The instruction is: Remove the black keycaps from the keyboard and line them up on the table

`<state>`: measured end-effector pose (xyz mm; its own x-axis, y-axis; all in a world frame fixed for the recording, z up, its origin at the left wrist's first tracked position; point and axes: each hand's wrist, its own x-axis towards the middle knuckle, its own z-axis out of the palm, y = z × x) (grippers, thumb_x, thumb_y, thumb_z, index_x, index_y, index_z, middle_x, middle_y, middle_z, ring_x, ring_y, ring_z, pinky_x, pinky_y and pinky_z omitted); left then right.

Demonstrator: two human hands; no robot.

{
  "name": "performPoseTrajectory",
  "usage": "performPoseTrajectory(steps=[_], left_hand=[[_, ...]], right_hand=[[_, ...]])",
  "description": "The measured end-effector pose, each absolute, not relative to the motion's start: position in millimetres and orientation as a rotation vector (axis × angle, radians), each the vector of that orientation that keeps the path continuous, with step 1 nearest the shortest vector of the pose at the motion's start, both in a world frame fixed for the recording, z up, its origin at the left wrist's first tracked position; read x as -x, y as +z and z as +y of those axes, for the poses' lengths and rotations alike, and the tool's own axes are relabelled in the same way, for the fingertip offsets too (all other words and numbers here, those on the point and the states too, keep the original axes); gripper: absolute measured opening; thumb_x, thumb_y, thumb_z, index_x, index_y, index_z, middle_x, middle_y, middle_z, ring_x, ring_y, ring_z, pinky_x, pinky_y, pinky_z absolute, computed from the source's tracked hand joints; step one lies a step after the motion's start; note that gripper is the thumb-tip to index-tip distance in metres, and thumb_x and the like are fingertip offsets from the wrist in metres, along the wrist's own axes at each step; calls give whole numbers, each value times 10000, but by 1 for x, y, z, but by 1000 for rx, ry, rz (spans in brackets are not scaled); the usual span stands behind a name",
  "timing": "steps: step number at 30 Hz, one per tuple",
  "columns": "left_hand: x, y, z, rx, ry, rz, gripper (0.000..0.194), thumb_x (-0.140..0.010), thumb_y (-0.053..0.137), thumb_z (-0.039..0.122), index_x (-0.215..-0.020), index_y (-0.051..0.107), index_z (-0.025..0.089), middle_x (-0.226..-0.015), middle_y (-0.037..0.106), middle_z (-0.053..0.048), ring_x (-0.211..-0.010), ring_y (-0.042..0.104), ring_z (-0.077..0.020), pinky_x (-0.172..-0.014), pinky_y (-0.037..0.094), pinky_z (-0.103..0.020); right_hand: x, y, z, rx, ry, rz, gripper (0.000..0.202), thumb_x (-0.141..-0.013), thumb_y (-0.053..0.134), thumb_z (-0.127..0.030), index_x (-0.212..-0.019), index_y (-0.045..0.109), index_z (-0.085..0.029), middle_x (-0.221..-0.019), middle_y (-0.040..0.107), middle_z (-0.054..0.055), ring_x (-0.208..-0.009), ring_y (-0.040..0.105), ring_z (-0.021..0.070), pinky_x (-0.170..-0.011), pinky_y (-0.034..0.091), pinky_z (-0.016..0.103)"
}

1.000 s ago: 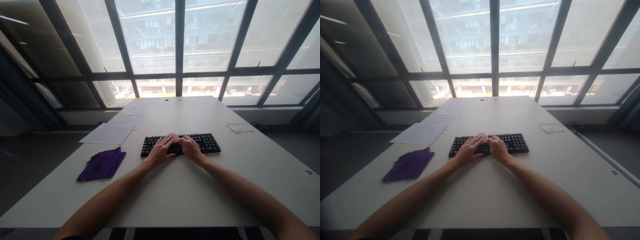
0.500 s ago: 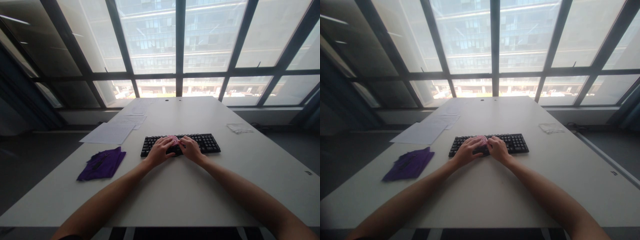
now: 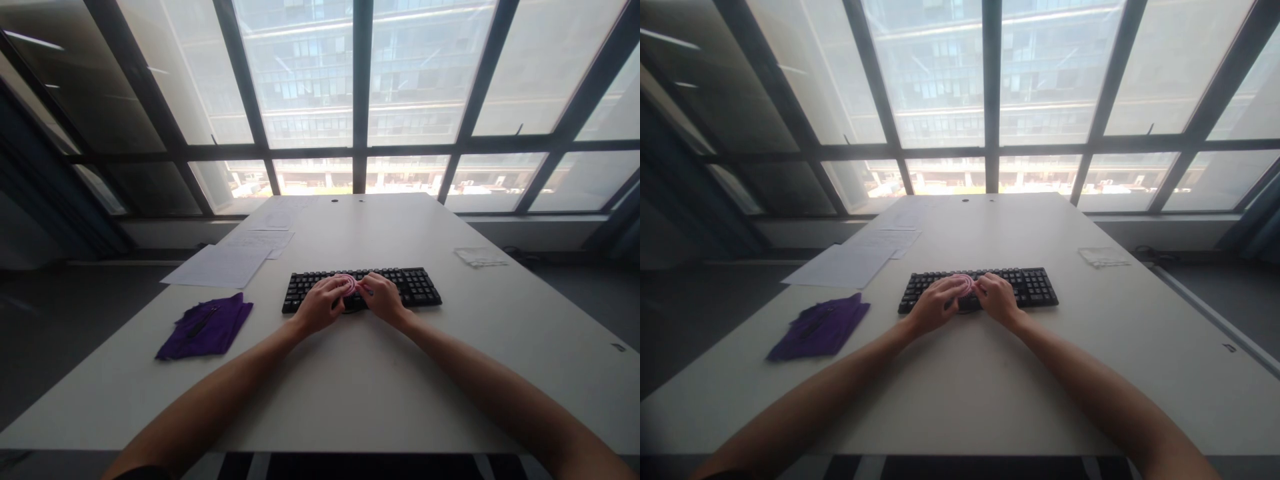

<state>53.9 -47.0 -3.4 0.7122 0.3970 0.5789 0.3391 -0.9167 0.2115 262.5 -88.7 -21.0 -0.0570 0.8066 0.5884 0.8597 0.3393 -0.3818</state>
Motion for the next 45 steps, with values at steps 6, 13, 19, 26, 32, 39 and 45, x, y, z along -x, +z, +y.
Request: performPoseTrajectory(steps=[6, 13, 19, 26, 32, 39, 45], left_hand=[[-52, -3, -44, -2785, 967, 583, 550, -849, 472, 66, -1353, 587, 256, -1356, 599, -74, -1306, 524, -235, -1125, 448, -460], [-52, -6, -44, -2763, 1025, 589, 418, -932, 467, 103, -1288, 628, 254, -1329, 621, -75, -1277, 547, -213, -1097, 471, -437], [-51, -4, -44, -2759, 1028, 598, 360, -949, 492, 156, -1251, 658, 262, -1280, 650, -73, -1227, 582, -213, -1064, 498, -423], [-52, -6, -44, -2739, 1020, 606, 369, -934, 487, 106, -1236, 654, 237, -1304, 634, -66, -1256, 557, -202, -1087, 480, -402], [-54, -4, -45, -2757, 1052, 558, 421, -929, 438, 84, -1290, 608, 217, -1372, 597, -71, -1331, 504, -210, -1146, 426, -458], [-55, -7, -43, -2793, 982, 573, 456, -927, 454, 112, -1354, 568, 224, -1425, 558, -64, -1368, 472, -212, -1171, 405, -454], [-55, -9, -41, -2797, 1013, 549, 470, -922, 470, 110, -1368, 557, 232, -1431, 554, -57, -1364, 481, -219, -1165, 414, -465]], right_hand=[[-261, -20, -89, 1482, -101, -1861, 206, -944, 571, -321, -797, 668, -214, -814, 655, 23, -761, 593, 152, -681, 380, 242], [-262, -19, -90, 1404, -50, -1834, 180, -940, 575, -310, -859, 703, -214, -826, 672, 25, -790, 615, 154, -723, 408, 243], [-262, -18, -89, 1438, -68, -1866, 195, -926, 590, -312, -794, 689, -210, -790, 653, 20, -754, 595, 145, -691, 387, 241], [-263, -19, -89, 1414, -66, -1850, 201, -937, 574, -306, -809, 699, -214, -801, 659, 21, -766, 598, 150, -712, 396, 245], [-265, -17, -88, 1409, -110, -1815, 219, -949, 557, -307, -824, 711, -216, -795, 669, 28, -796, 604, 164, -776, 405, 265], [-268, -18, -84, 1502, -59, -1801, 201, -940, 563, -303, -803, 678, -210, -811, 682, 30, -794, 618, 167, -736, 404, 255], [-268, -19, -84, 1521, -48, -1811, 201, -955, 548, -315, -837, 672, -210, -841, 690, 29, -816, 623, 162, -753, 402, 244]])
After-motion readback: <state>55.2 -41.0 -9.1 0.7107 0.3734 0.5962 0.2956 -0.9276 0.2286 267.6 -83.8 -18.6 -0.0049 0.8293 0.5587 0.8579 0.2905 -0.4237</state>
